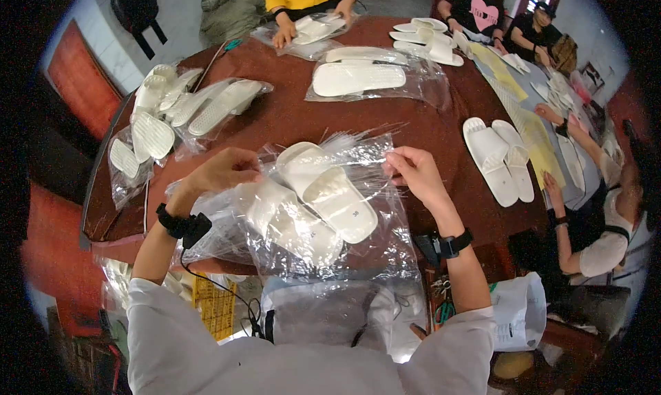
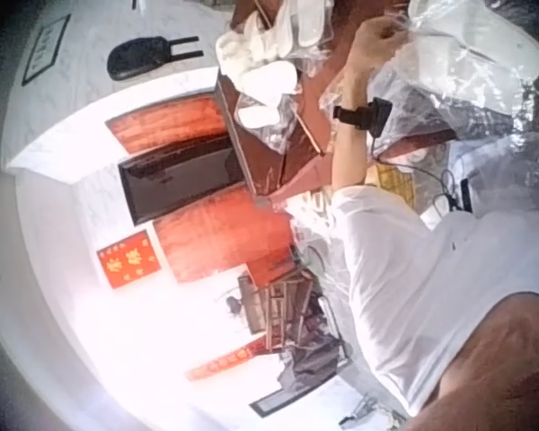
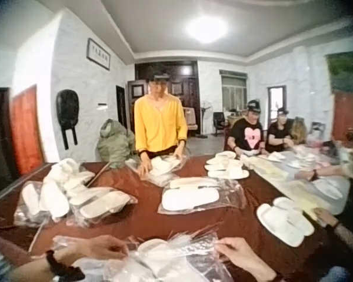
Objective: The recorder is packing white slippers into plastic bags and organizing them into a yellow bin.
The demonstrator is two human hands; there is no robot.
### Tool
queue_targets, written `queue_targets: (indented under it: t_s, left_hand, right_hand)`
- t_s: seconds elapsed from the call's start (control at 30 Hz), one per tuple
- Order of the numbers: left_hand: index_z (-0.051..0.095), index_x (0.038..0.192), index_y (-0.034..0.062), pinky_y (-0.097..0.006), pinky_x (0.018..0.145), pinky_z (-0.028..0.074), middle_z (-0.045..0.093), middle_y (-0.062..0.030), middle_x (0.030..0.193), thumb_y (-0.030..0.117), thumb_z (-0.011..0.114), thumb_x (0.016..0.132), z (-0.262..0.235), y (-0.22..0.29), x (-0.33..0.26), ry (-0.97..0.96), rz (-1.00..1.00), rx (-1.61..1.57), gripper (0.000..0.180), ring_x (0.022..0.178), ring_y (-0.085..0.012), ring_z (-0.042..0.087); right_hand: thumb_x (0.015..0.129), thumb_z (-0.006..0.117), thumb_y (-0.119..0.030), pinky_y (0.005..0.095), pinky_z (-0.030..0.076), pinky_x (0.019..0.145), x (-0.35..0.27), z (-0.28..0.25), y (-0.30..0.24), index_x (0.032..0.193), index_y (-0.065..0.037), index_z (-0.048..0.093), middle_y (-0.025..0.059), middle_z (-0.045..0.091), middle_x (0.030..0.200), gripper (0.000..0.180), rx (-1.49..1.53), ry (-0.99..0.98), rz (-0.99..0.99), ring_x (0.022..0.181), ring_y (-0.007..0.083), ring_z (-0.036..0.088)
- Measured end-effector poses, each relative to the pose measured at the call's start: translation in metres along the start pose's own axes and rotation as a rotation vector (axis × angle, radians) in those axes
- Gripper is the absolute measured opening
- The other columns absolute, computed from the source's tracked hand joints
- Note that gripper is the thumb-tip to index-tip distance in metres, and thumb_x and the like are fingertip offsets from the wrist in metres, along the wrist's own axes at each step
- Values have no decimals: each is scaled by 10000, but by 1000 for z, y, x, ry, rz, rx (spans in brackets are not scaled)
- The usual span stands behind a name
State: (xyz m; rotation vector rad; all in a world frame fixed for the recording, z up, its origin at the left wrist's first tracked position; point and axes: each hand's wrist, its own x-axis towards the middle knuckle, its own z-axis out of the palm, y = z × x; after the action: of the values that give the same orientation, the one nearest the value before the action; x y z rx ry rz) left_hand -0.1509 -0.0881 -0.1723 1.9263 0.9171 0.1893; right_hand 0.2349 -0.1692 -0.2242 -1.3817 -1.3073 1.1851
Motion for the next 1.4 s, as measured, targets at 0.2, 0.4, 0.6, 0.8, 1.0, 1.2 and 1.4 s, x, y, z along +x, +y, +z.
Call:
queue_targets:
  t_s: [0.2,0.4,0.6,0.8,1.0,1.2,1.4]
  left_hand:
    - [629,828,14,-200,521,354,541,44,665,141,669,854,-3,-10,-7,182,70,68,136,592,-23,438]
    - [616,821,35,-194,478,277,481,86,634,152,688,857,-3,-9,-7,160,-58,-88,142,563,9,381]
    - [628,814,45,-204,454,239,454,105,596,187,700,858,-7,-24,-4,119,-91,-112,165,527,10,351]
    - [651,917,10,-226,502,371,588,26,701,253,680,879,-15,-8,6,72,56,147,247,622,-30,483]
    - [632,1029,-8,-253,716,485,664,-49,876,287,669,883,8,67,55,66,143,-70,331,791,-109,598]
    - [621,1032,-33,-273,732,488,665,-61,862,227,635,897,44,80,133,52,309,-47,293,795,-130,601]
    - [634,1018,-23,-296,696,482,666,-73,847,243,645,888,56,82,163,9,34,-219,296,734,-145,580]
  right_hand:
    - [940,566,-370,252,537,669,-46,-21,-7,1118,-29,622,36,662,967,388,-112,-99,169,859,119,635]
    - [900,648,-219,214,486,623,-104,-27,9,965,-18,652,1,647,808,211,-151,-316,283,728,60,582]
    - [882,662,-132,212,425,545,-121,-23,13,847,-17,636,-24,586,700,123,-25,-153,255,620,46,523]
    - [905,629,-128,202,378,536,-126,-29,24,858,-5,612,-35,540,694,132,-38,-27,140,623,23,467]
    - [915,613,-127,203,370,540,-123,-31,20,867,-4,598,-40,527,698,132,-134,-37,71,632,18,449]
    - [921,599,-119,205,390,547,-123,-27,14,874,-11,595,-30,529,694,119,-164,-20,69,628,29,467]
    - [925,586,-146,225,416,547,-129,-50,31,869,-1,588,-3,553,696,156,-70,158,58,621,59,519]
